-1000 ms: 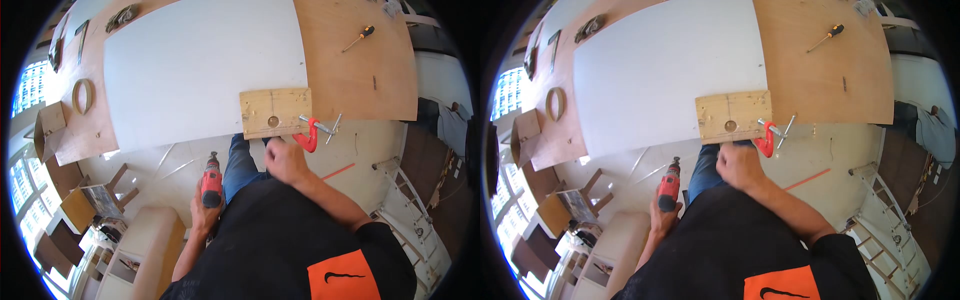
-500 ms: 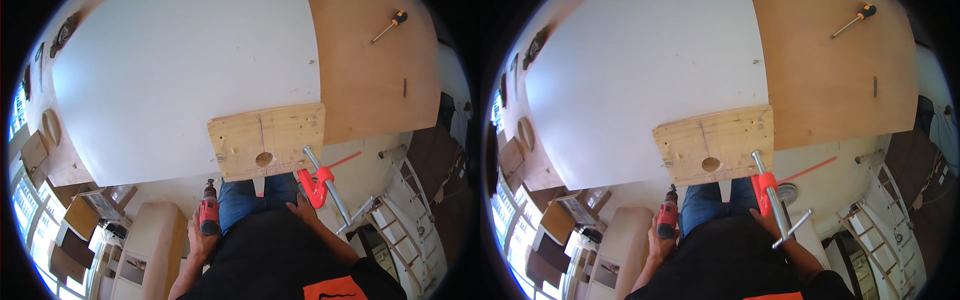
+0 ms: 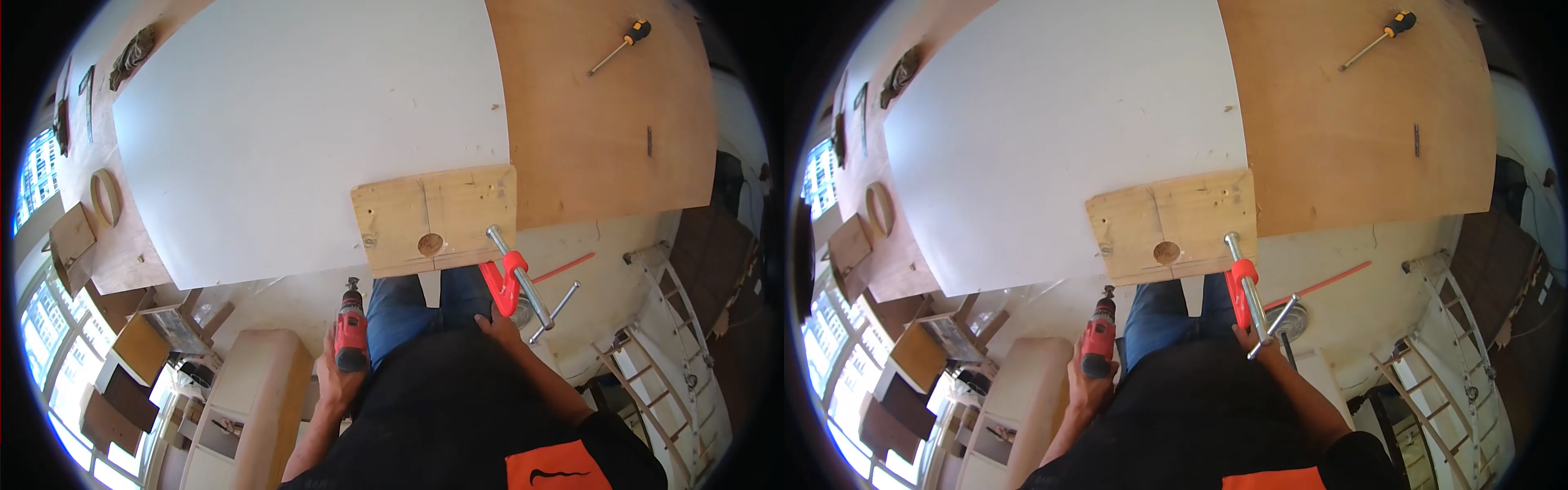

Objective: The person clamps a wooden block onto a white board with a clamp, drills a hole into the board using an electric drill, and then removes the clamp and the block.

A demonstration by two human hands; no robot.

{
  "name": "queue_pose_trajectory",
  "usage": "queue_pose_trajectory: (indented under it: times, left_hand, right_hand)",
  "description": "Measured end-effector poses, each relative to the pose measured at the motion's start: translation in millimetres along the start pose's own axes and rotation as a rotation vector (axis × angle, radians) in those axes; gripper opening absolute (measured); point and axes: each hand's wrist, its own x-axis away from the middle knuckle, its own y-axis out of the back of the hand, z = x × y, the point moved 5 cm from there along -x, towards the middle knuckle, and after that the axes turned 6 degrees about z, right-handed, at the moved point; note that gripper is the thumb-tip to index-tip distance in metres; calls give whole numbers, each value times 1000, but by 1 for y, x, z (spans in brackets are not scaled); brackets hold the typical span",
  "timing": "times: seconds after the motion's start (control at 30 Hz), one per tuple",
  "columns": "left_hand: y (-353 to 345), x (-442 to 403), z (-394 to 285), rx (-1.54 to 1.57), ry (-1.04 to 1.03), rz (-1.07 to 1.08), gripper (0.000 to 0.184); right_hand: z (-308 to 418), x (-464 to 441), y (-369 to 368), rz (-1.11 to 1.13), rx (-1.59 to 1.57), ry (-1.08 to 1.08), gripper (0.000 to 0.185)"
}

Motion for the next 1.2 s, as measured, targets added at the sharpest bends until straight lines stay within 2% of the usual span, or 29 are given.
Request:
queue_pose_trajectory:
  times: [0.1, 0.2, 0.27, 0.33, 0.4, 0.47, 0.6, 0.67, 0.8, 0.9, 0.93, 1.0, 1.03, 1.07, 1.1, 1.13, 1.2]
  left_hand:
    - [5, 5, -2, 6, 21, -42, 65]
    - [1, -1, 2, 23, 13, -47, 66]
    - [-3, -7, 1, -50, 23, -23, 66]
    - [-11, -17, 5, -102, 47, 4, 66]
    - [-20, -22, 17, -142, 101, 44, 65]
    - [-29, -32, 26, -130, 142, 76, 67]
    - [-52, -41, 58, -103, 175, 104, 73]
    - [-53, -33, 71, -51, 196, 187, 78]
    - [-48, -38, 56, -159, 293, 148, 80]
    - [-31, -25, 31, -181, 99, 72, 81]
    - [-26, -18, 32, -218, 112, 63, 78]
    - [-8, 4, 12, -159, 112, 68, 78]
    - [2, 11, -1, -123, 98, 58, 77]
    - [12, 23, -5, -109, 192, 110, 78]
    - [25, 39, -16, -140, 118, 106, 79]
    - [37, 54, -28, -170, 40, 98, 80]
    - [59, 81, -42, -170, -52, 97, 81]
  right_hand:
    - [-5, -6, -2, 21, -9, -27, 89]
    - [1, -6, -1, -89, -39, 108, 90]
    - [-14, -9, -18, -165, -393, 157, 90]
    - [-19, -12, -26, -216, -548, 172, 90]
    - [-17, -1, -27, -227, -508, 146, 90]
    - [-16, -7, -30, -508, 381, 284, 86]
    - [-39, -4, -38, -297, 292, 100, 75]
    - [-37, 4, -43, -214, 233, 34, 70]
    - [-33, -6, -37, -124, 122, -56, 79]
    - [-36, -18, -35, -324, 108, 164, 84]
    - [-29, -13, -28, -405, 108, 271, 86]
    - [-30, -20, -23, -181, -63, 172, 86]
    - [-24, -21, -17, -222, -75, 186, 86]
    - [-24, -27, -13, -126, -95, 121, 89]
    - [-21, -26, -8, -30, -113, 57, 91]
    - [-20, -24, -5, -70, -117, 106, 97]
    - [-12, -24, 4, -56, -108, 208, 98]
